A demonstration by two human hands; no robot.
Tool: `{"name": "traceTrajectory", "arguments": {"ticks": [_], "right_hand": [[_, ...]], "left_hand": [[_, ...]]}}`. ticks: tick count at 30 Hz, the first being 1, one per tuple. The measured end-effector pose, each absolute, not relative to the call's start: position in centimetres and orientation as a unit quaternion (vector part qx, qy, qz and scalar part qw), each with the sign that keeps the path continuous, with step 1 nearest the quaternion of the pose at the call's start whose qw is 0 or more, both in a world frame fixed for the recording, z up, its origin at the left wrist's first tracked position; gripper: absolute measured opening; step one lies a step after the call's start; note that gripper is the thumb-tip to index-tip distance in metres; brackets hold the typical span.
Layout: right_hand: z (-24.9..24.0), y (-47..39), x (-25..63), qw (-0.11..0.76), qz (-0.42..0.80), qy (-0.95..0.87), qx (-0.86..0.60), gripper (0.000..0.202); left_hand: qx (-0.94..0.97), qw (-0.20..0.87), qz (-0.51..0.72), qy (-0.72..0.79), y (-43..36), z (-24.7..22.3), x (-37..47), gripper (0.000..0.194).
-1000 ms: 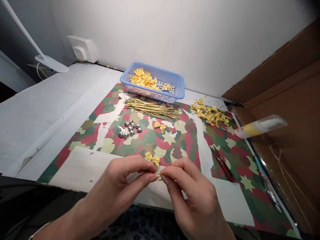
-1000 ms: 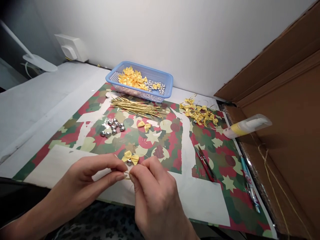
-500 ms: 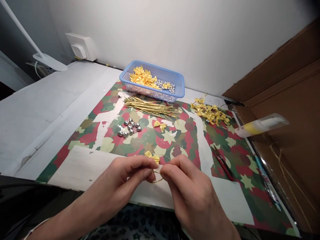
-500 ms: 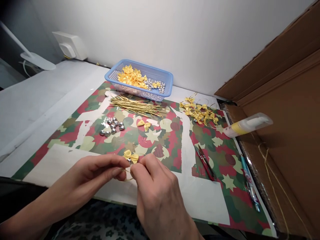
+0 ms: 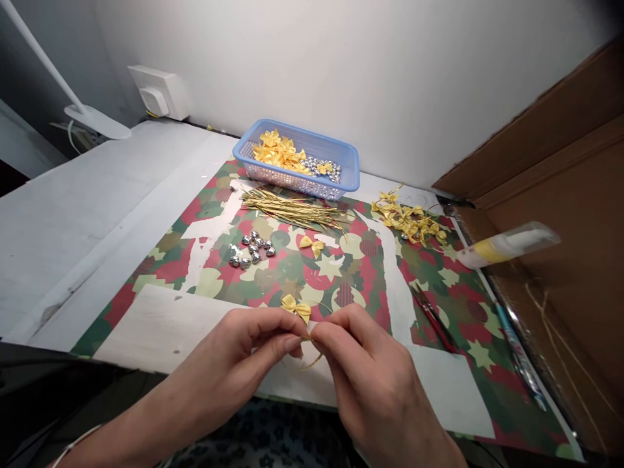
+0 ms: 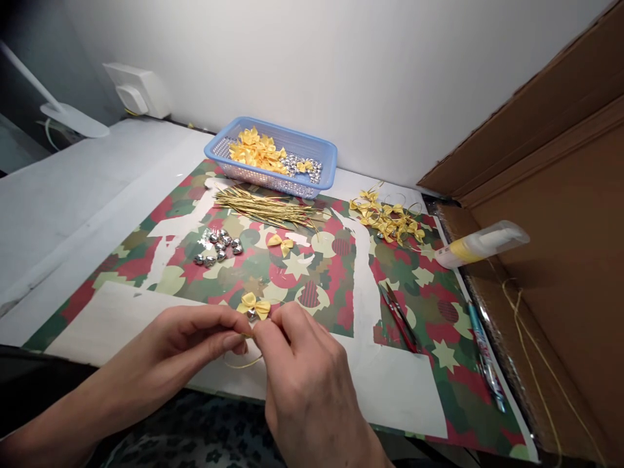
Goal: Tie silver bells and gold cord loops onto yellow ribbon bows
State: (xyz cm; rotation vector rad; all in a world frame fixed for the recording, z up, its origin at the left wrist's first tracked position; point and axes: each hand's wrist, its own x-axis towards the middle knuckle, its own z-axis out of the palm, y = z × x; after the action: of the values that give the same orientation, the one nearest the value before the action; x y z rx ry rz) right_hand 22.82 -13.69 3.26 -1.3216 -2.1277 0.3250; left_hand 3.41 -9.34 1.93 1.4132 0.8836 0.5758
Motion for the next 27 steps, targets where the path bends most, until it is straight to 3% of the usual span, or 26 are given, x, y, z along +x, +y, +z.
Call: {"name": "traceTrajectory", "arguments": {"ticks": [12,20,23,27], "right_hand": [[3.85,-13.29,22.63,0.272,0.042,-0.824,-0.495,0.031],[4.19,-13.16,22.23,0.279,0.004,-0.831,-0.481,0.033],[3.96,-13.32,22.30,0.286,0.028,-0.828,-0.483,0.031],[3.73,-13.42,23.07,0.330,0.146,-0.792,-0.492,0.026]], "left_hand": [[0.621,0.640,0.227,0.391,-8.96,2.07,3.17,0.021],[0.673,0.545,0.271,0.420,-9.10,2.30,3.71,0.017],[0.670,0.552,0.282,0.409,-8.97,2.41,3.88,0.020],[0.632,0.591,0.293,0.407,-8.89,2.55,3.78,0.018]]}}
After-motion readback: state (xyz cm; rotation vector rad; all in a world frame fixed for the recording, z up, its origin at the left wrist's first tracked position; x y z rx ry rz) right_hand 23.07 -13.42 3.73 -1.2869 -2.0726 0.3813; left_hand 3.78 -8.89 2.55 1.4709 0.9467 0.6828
